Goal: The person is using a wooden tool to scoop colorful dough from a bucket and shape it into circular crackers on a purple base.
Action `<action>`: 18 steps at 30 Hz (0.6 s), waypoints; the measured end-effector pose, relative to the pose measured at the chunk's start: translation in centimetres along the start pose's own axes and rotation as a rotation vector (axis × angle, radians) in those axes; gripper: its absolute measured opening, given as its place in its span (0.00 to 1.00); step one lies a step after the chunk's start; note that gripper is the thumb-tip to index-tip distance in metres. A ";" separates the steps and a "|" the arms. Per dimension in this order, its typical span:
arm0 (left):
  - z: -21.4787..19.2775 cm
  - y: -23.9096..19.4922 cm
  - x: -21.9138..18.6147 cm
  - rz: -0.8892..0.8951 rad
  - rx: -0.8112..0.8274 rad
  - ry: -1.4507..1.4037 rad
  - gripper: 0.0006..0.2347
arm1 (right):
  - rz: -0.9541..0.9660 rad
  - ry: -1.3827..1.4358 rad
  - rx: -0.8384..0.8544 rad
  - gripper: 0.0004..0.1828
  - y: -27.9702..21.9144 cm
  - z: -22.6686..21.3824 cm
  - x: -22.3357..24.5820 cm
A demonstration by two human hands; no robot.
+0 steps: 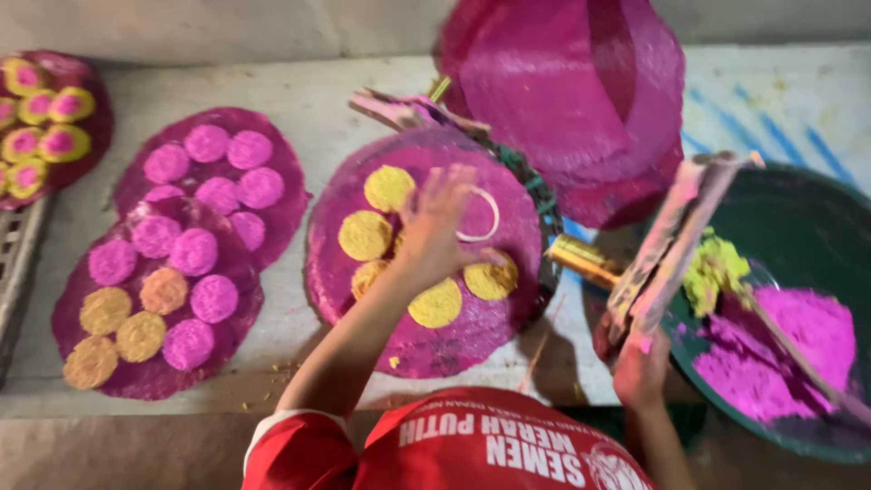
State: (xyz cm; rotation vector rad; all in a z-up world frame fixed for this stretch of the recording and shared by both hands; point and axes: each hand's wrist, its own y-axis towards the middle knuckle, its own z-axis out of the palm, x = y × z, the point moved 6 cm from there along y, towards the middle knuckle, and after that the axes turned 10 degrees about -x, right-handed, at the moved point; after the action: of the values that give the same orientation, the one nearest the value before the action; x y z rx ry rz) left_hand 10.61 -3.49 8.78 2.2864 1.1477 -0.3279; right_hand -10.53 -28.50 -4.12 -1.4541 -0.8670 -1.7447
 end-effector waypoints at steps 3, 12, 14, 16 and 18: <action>-2.9 -1.7 -3.6 0.247 0.029 -0.322 0.41 | -0.169 -0.431 0.163 0.38 1.4 3.1 5.2; -7.5 -10.0 -9.0 0.437 0.734 -0.375 0.24 | -1.431 -0.681 0.928 0.17 -3.9 17.3 26.2; -9.6 -10.8 -9.9 0.530 0.702 -0.601 0.20 | -1.518 -0.590 1.145 0.19 -3.9 18.7 27.0; -10.9 -11.5 -10.4 0.567 0.704 -0.569 0.17 | -1.338 -0.485 1.334 0.22 -3.1 18.9 26.3; -11.7 -12.3 -10.2 0.542 0.741 -0.267 0.12 | -0.904 -0.375 1.441 0.26 -2.9 18.2 24.3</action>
State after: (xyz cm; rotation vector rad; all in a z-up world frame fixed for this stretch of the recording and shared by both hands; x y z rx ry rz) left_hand -5.72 2.47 18.35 2.9327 0.2411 -0.9183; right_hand -6.63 -13.92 22.34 -0.3233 -2.4987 -0.7259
